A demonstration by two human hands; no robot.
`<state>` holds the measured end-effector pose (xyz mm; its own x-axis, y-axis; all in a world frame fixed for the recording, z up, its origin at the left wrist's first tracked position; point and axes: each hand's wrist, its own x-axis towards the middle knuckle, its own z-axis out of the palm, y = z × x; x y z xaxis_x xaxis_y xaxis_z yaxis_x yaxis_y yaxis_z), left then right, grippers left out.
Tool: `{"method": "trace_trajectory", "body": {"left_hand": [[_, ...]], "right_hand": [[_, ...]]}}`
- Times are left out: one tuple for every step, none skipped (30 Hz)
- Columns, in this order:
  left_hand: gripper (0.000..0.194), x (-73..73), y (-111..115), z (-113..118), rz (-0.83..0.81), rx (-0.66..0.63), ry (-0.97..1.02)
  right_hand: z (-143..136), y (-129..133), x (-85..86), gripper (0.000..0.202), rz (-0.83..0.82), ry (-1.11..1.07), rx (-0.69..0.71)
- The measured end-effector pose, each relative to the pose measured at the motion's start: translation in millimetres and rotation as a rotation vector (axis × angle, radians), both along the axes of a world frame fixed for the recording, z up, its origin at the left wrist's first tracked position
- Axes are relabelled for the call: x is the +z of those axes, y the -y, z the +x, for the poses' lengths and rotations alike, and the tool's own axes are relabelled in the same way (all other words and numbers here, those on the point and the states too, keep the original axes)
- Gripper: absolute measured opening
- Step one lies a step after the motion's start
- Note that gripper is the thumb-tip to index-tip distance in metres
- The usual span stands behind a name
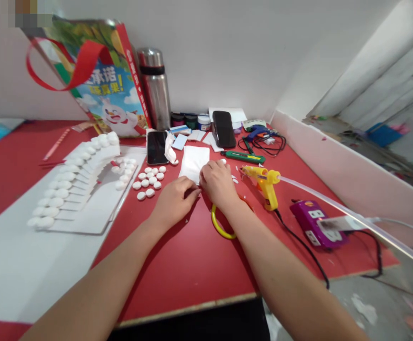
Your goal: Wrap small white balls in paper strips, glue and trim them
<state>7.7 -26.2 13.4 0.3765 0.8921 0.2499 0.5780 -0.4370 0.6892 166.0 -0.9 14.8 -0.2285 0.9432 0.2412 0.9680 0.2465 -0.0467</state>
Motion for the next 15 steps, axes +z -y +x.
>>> {"method": "trace_trajectory", "body": {"left_hand": [[0.01, 0.0, 0.0, -0.1, 0.001, 0.0, -0.001], [0.011, -0.1, 0.0, -0.4, 0.002, 0.001, -0.005], [0.011, -0.1, 0.1, -0.6, 0.005, 0.003, -0.009], [0.012, -0.1, 0.2, -1.0, 0.007, 0.004, -0.011], [0.012, -0.1, 0.2, -1.3, 0.01, 0.001, -0.012], [0.012, -0.2, 0.3, -1.5, 0.011, -0.001, -0.01], [0.012, -0.2, 0.3, -1.7, 0.009, -0.004, -0.006], [0.012, -0.3, 0.3, -1.8, 0.007, -0.006, -0.003], [0.013, -0.4, 0.2, -1.9, 0.006, -0.006, -0.003], [0.013, -0.5, 0.1, -1.9, 0.005, -0.004, -0.005], [0.014, -0.7, 0.1, -1.8, 0.005, -0.002, -0.006], [0.014, -0.7, 0.1, -1.8, 0.007, -0.002, -0.005], [0.014, -0.7, 0.2, -1.7, 0.008, -0.004, -0.003], [0.014, -0.7, 0.3, -1.7, 0.009, -0.006, 0.002], [0.014, -0.5, 0.5, -1.7, 0.009, -0.007, 0.008]], "right_hand": [[0.1, 0.1, -0.4, 0.023, 0.004, -0.005, -0.007], [0.3, 0.5, -0.3, 0.022, 0.004, -0.017, -0.01], [0.8, 1.4, 0.3, 0.022, 0.0, -0.035, -0.009], [1.4, 2.4, 1.2, 0.022, -0.007, -0.055, 0.0], [2.1, 3.4, 2.2, 0.022, -0.015, -0.072, 0.012], [2.9, 4.3, 2.9, 0.023, -0.021, -0.084, 0.025], [3.7, 4.8, 3.3, 0.022, -0.022, -0.088, 0.038], [4.4, 4.9, 3.2, 0.02, -0.02, -0.085, 0.049], [4.9, 4.5, 2.6, 0.017, -0.013, -0.081, 0.06], [5.3, 3.9, 1.5, 0.016, -0.001, -0.077, 0.071], [5.5, 3.0, 0.1, 0.016, 0.012, -0.076, 0.082], [5.6, 2.1, -1.5, 0.017, 0.025, -0.079, 0.091], [5.6, 1.3, -2.9, 0.017, 0.034, -0.084, 0.097], [5.5, 0.5, -4.1, 0.017, 0.042, -0.09, 0.099], [5.4, 0.0, -4.8, 0.016, 0.049, -0.098, 0.099]]}}
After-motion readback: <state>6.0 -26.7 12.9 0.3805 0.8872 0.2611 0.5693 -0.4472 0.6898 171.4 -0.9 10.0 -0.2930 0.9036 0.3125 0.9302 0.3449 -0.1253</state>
